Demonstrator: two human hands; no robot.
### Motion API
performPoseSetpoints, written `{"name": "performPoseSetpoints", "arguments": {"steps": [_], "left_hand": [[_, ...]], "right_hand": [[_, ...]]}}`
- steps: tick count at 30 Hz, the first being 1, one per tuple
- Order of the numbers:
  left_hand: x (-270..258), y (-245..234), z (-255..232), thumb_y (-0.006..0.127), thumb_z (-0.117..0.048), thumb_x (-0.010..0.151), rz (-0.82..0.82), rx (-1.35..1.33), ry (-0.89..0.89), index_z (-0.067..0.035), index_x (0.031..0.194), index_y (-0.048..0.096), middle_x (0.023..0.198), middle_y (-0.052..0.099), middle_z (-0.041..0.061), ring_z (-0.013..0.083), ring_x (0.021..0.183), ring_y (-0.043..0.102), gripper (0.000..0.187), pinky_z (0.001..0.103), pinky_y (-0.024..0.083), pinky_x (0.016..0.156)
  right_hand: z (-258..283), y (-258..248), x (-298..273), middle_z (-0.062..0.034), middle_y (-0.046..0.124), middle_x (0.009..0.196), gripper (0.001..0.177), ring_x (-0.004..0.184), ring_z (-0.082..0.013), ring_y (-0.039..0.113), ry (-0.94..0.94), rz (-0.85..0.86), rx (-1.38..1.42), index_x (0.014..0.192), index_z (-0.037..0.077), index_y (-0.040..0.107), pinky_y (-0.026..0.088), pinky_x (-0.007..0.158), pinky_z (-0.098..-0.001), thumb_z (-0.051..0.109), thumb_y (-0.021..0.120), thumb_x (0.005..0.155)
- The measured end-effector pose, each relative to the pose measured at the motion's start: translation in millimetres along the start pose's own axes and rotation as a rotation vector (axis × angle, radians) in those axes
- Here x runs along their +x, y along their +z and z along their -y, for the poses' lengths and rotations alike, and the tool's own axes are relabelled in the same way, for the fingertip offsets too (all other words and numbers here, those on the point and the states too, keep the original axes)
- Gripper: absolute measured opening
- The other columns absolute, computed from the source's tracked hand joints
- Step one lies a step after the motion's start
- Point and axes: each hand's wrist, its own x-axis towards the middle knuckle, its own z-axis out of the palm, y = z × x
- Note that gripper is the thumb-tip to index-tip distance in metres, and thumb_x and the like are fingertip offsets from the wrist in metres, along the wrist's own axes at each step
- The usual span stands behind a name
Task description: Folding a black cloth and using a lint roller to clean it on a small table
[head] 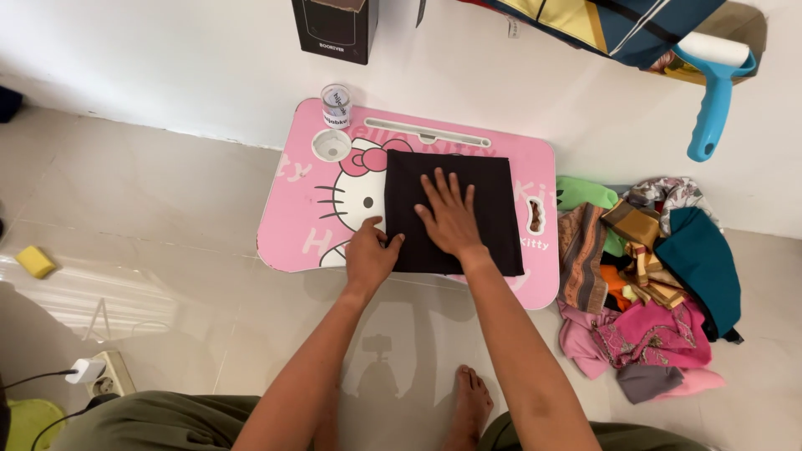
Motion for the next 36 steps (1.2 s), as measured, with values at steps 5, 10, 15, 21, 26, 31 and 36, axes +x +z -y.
{"name": "performPoseSetpoints", "arguments": {"steps": [5,10,15,21,26,31,36], "left_hand": [[6.4,3.9,0.2,0.079,-0.043,0.083,0.086,-0.023,-0.093,-0.014,0.116,0.071,0.093,0.072,0.001,0.0232,0.094,0.073,0.044,0.039,0.058,0.071],[-18.2,-32.0,-37.1,0.064,-0.033,0.097,0.159,-0.21,-0.185,-0.001,0.12,0.066,0.1,0.073,0.015,0.033,0.099,0.073,0.039,0.045,0.057,0.079],[-12.6,-33.4,-20.0,0.074,-0.04,0.088,0.258,-0.114,-0.228,-0.004,0.129,0.059,0.102,0.072,0.014,0.0321,0.106,0.073,0.056,0.043,0.058,0.083],[-30.8,-27.0,-29.2,0.067,-0.03,0.095,-0.024,0.043,-0.035,-0.007,0.139,0.05,0.112,0.066,0.013,0.0353,0.104,0.071,0.052,0.051,0.059,0.082],[-20.0,16.7,-39.5,0.05,-0.037,0.103,-0.145,0.417,0.518,-0.01,0.149,0.05,0.15,0.047,0.015,0.035,0.14,0.042,0.052,0.054,0.04,0.105],[-11.6,17.4,-33.8,0.031,-0.06,0.106,0.076,0.58,0.444,-0.009,0.16,0.036,0.172,0.025,0.011,0.0293,0.16,0.015,0.075,0.057,0.007,0.126],[-2.0,30.9,-21.1,0.028,-0.072,0.101,0.111,0.611,0.399,-0.01,0.163,0.025,0.174,0.01,0.01,0.0333,0.16,0.003,0.088,0.059,-0.003,0.126]], "right_hand": [[17.7,4.7,24.1,-0.0025,0.007,0.175,0.067,0.16,-0.0312,0.004,0.0,0.091,-0.032,0.167,0.032,0.018,-0.003,0.125,-0.0631,0.063,0.024,0.108],[18.7,5.0,35.0,-0.0051,0.009,0.175,0.067,0.16,-0.0314,0.005,-0.008,0.101,0.009,0.166,0.03,0.02,-0.004,0.126,-0.0621,0.064,0.023,0.108],[17.0,3.6,42.6,-0.0025,0.009,0.175,0.069,0.16,-0.0282,0.003,0.039,0.08,0.058,0.166,0.031,0.021,-0.008,0.126,-0.0596,0.068,0.023,0.107],[14.1,-1.1,31.8,-0.0107,0.01,0.174,0.071,0.16,-0.0315,0.003,0.042,0.028,0.118,0.167,0.022,0.019,-0.005,0.126,-0.0599,0.062,0.023,0.109],[4.5,-15.1,-28.6,-0.0161,0.014,0.172,0.066,0.159,-0.0359,0.009,0.136,-0.02,0.074,0.165,0.014,0.024,0.001,0.126,-0.0625,0.053,0.024,0.111],[-42.8,-13.0,-73.5,-0.0113,0.015,0.173,0.07,0.159,-0.0333,0.013,0.296,-0.039,-0.008,0.165,0.018,0.022,0.004,0.127,-0.059,0.059,0.024,0.109],[-71.3,-17.7,-89.1,-0.0068,0.012,0.174,0.073,0.159,-0.0318,0.009,0.417,-0.028,0.015,0.166,0.018,0.018,0.002,0.129,-0.0574,0.061,0.024,0.107]]}}
